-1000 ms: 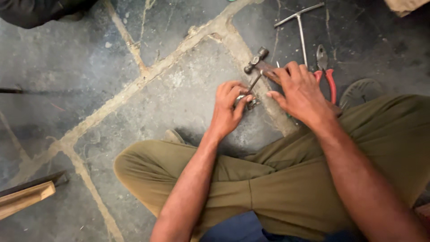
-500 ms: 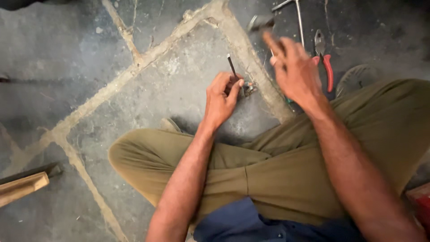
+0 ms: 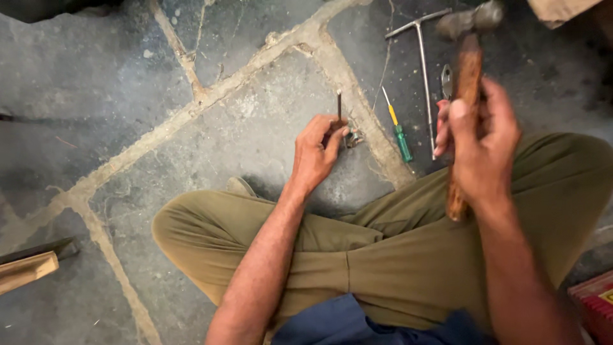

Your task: The person sits on the floor and uses a hammer and a metal rod to repeatedly strike a small cylindrical metal component. They adjust the component's position between strikes and occasionally inspect it. Another person is visible nearby but not directly involved in the task.

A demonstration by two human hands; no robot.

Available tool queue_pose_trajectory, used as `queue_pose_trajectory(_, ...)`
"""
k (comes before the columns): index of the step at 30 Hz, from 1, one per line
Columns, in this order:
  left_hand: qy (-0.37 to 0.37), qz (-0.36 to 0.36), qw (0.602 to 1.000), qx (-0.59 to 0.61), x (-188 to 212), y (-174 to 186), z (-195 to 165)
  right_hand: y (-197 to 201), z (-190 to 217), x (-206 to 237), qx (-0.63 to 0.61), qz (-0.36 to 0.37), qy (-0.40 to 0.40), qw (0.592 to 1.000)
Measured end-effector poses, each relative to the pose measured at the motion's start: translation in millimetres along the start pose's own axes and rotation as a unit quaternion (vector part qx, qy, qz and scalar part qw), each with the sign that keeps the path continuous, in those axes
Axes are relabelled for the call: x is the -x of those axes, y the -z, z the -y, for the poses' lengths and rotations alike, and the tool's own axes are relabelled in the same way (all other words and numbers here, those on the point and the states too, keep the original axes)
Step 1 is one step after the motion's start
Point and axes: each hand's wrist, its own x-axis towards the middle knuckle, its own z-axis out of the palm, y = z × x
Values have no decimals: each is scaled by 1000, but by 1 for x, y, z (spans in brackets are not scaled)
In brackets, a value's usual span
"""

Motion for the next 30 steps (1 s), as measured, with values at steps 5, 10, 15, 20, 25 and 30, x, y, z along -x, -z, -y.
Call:
queue_pose_trajectory(5,1,-5,1000,10,3,-4,10,-11,5,12,9,7,4,1000)
queue_pose_trajectory(10,-82,-5,993,-89,8,-8,23,-19,0,18,77,-4,-16,997)
queue_pose_trajectory(15,-82,5,990,-112,-1,3,8,-29,-1,31,245,24,-115,962)
queue_pose_trajectory(20,-122,-10,989,-83,-2,8,-1,-33,16,28,276,79,122,950)
queue_pose_trajectory(25,-76,16,994,-75,5,-1,10,-17,81,65,274,-36,55,959)
queue_pose_trajectory(30,-83,0,994,-66,3,1,-1,-29,93,57,374,25,140,916)
